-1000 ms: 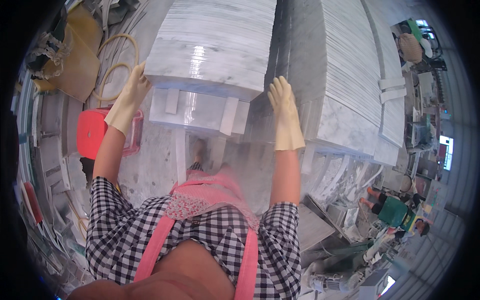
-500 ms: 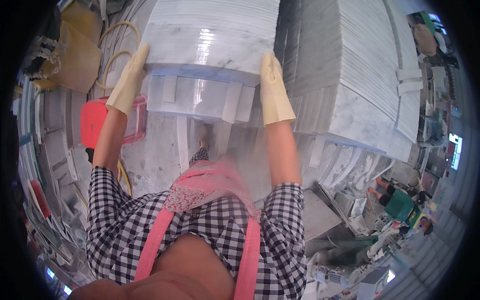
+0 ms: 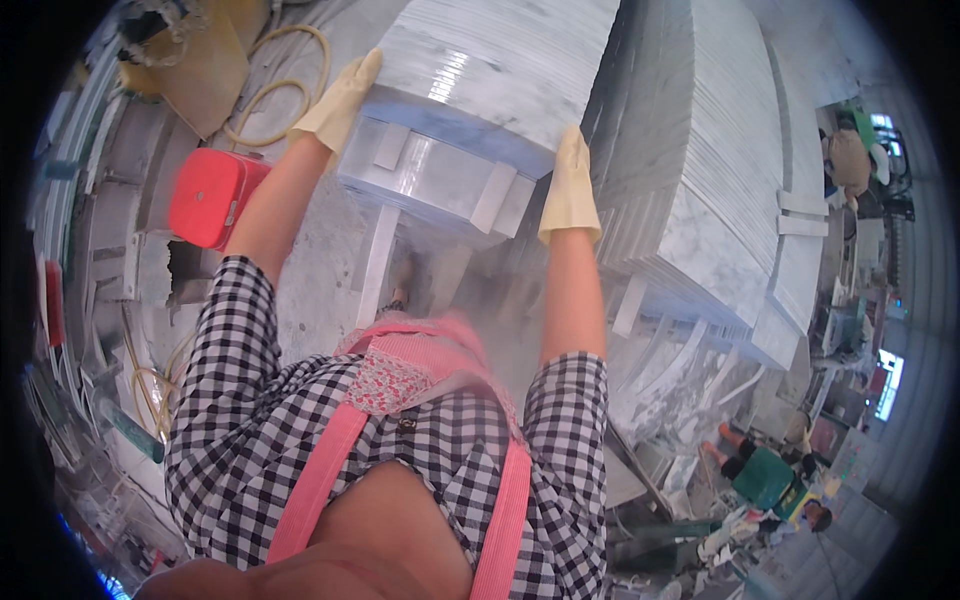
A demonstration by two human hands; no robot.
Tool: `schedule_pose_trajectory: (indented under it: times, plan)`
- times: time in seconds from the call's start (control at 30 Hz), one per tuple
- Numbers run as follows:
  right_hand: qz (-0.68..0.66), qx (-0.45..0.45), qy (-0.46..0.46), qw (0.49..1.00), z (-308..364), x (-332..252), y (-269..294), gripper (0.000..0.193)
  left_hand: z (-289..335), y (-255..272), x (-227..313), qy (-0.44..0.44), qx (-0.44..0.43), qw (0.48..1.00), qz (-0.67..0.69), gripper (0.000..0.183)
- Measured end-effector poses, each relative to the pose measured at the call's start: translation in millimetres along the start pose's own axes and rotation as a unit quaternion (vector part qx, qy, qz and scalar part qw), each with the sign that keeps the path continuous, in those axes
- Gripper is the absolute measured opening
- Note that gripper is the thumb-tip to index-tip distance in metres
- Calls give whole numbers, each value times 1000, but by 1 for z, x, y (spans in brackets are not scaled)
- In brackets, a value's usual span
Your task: The person repeatedly picks up rectangular plasterboard sheets from a pile, places them on a conveyor belt, and stacks them into a growing pile. The person also briefly handles two smaller sheets and moves them aside.
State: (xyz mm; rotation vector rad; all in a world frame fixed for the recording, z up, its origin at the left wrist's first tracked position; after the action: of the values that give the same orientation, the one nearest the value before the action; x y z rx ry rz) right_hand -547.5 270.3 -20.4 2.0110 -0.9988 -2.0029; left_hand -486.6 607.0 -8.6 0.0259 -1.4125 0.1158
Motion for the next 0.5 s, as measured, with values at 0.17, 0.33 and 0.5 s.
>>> schedule_pose_trajectory:
  times: [0.17, 0.33, 0.5]
  plan:
    - [16, -12, 113, 993, 76, 7, 6, 39, 24, 62, -62, -190, 8, 959, -210, 71]
    - [192, -206, 108, 953, 186, 104, -10, 31, 105, 214, -258, 93, 203, 961, -162, 46]
    - [174, -304, -260, 900, 311, 286, 21, 45, 226, 279, -347, 182, -41, 705, -685, 27]
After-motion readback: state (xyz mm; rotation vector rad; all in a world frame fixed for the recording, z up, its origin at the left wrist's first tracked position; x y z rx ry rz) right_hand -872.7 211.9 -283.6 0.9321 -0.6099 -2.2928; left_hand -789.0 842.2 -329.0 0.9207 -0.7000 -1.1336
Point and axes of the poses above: each hand's wrist, its own z-axis away from the middle knuckle, its own y-axis out of the back of the hand, x = y × z, the point moved 5 cm from there along -z, towards the middle knuckle, and after that the axes turned 14 degrees about z, right-handed, at the moved point
